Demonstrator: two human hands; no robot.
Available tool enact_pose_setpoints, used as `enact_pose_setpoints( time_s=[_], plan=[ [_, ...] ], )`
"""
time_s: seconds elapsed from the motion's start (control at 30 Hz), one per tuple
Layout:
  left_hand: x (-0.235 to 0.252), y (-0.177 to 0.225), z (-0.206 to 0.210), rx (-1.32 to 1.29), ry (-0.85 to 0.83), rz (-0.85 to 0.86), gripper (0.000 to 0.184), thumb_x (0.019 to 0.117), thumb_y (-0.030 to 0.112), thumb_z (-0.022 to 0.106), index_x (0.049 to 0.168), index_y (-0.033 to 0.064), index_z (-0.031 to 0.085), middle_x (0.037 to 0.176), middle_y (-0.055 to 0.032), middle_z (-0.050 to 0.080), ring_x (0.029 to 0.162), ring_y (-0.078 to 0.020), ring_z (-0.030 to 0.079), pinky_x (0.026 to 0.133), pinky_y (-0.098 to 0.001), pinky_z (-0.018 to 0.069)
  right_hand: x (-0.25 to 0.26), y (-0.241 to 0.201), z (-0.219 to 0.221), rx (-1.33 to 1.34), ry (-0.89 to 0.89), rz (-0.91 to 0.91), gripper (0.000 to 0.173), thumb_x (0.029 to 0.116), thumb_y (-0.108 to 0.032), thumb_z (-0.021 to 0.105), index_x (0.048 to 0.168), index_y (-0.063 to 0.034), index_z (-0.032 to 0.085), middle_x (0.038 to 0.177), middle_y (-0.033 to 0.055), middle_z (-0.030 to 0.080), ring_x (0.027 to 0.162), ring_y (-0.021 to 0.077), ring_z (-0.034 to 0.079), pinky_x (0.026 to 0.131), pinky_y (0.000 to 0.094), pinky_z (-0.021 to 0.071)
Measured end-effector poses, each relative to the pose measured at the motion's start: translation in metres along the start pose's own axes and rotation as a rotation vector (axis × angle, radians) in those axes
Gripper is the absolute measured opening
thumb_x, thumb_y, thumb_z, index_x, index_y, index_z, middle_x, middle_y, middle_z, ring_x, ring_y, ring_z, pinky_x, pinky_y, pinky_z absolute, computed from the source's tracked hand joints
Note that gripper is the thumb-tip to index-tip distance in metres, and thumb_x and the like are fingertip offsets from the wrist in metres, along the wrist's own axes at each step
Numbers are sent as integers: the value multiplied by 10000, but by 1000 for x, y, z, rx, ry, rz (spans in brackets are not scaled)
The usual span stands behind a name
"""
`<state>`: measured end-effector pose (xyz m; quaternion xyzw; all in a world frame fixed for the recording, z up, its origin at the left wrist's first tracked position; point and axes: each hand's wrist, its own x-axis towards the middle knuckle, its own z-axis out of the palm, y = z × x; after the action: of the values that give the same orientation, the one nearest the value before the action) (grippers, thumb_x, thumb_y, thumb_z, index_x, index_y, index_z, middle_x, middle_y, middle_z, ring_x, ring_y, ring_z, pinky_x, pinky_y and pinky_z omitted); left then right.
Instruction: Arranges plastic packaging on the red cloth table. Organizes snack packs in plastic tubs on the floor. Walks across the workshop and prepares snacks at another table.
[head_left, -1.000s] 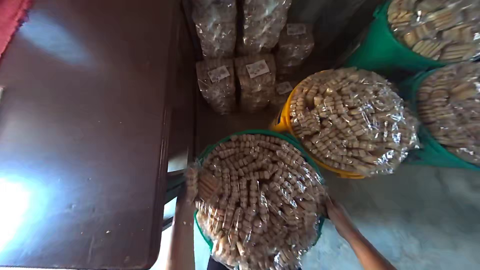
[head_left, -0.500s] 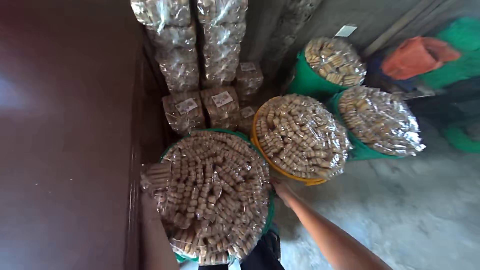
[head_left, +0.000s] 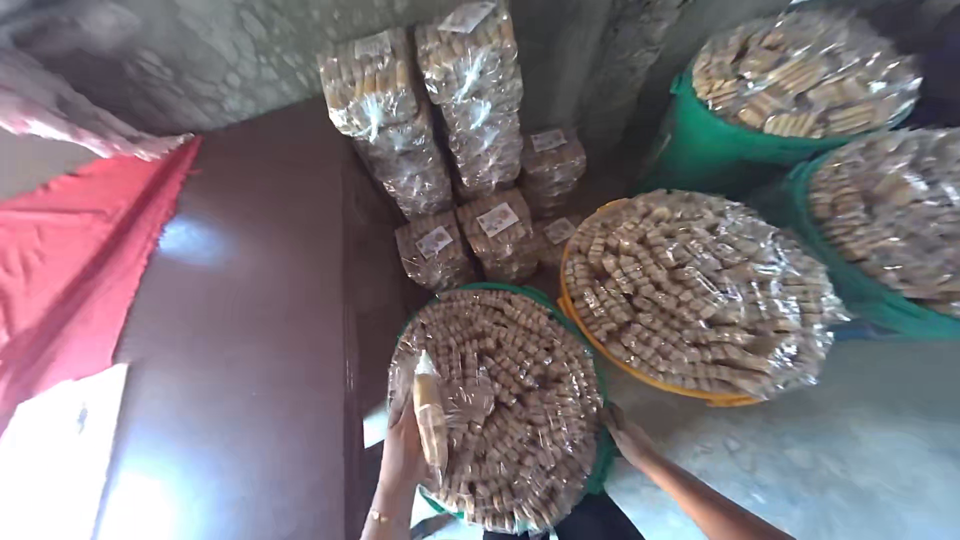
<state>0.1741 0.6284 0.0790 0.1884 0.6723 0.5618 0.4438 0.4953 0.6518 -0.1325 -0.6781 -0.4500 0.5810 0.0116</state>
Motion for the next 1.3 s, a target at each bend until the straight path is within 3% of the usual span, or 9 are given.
enact_pose_setpoints(
  time_s=[0.2, 0.33, 0.4, 0.5, 0.7, 0.8, 0.9, 1.13, 1.3],
  plan=[
    [18, 54, -43, 943, -301, 430, 332, 989, 72, 469, 1200, -94, 665, 1164, -181, 707, 1062, -159, 683, 980, -332, 525, -1, 1, 4, -194, 44, -74, 506, 1119, -275, 364, 1485, 72, 406, 1373, 323, 561, 1292, 446, 560, 1110, 556, 411],
    [28, 43, -80, 1127, -353, 501, 296, 996, 89, 516, 1148, -82, 704, 1183, -223, 708, 1217, -373, 625, 1123, -503, 409, -4, -5, 4, -229, -7, -77, 501, 1122, -301, 349, 1441, 73, 446, 1314, 316, 594, 1249, 444, 587, 1070, 554, 441],
    [36, 25, -101, 1255, -433, 578, 269, 983, 85, 535, 1083, -55, 742, 1115, -190, 740, 1170, -395, 654, 1180, -555, 323, -5, -8, 9, -237, -13, -92, 503, 1123, -302, 341, 1432, 78, 458, 1332, 315, 586, 1264, 441, 577, 1084, 555, 428],
    [42, 3, -115, 1529, -482, 760, 240, 973, 159, 584, 947, -6, 756, 962, -146, 758, 978, -322, 735, 1149, -563, 366, -6, -12, 19, -124, -1, -110, 486, 1120, -280, 364, 1424, 83, 472, 1333, 317, 586, 1261, 433, 580, 1093, 551, 421],
    [41, -3, -115, 1497, -412, 863, 258, 966, 145, 538, 912, -4, 742, 908, -141, 746, 913, -302, 738, 1127, -529, 399, 5, -27, 18, 288, -128, -66, 500, 1108, -232, 405, 1543, -6, 302, 1376, 293, 534, 1111, 369, 654, 904, 498, 559],
    [42, -2, -116, 1484, -406, 861, 294, 976, 192, 545, 923, 10, 769, 940, -131, 760, 963, -322, 734, 1118, -543, 411, 10, -23, 12, 232, -96, -155, 423, 1080, -161, 490, 1455, 34, 458, 1413, 268, 532, 1206, 355, 621, 993, 491, 531],
    [41, -4, -119, 1459, -393, 866, 359, 981, 235, 507, 912, 3, 772, 950, -142, 762, 1006, -368, 719, 1090, -561, 429, 11, -25, 7, 163, -93, -208, 463, 1065, -181, 526, 1482, 8, 452, 1479, 237, 500, 1297, 319, 567, 1083, 462, 468],
    [35, 6, -111, 1456, -472, 826, 264, 961, 73, 533, 982, -97, 735, 980, -243, 742, 1014, -444, 700, 1103, -584, 394, 41, -85, -23, 50, -94, -409, 450, 1064, -275, 539, 1349, 73, 544, 1273, 282, 610, 1185, 374, 605, 1053, 527, 452],
    [34, 12, -106, 1483, -516, 746, 299, 1000, 88, 506, 1048, -116, 720, 1040, -272, 729, 1080, -460, 674, 1143, -595, 344, 40, -95, -34, -32, -122, -252, 511, 1095, -336, 457, 1418, 59, 490, 1357, 306, 565, 1267, 428, 561, 1082, 582, 412]
  ],
)
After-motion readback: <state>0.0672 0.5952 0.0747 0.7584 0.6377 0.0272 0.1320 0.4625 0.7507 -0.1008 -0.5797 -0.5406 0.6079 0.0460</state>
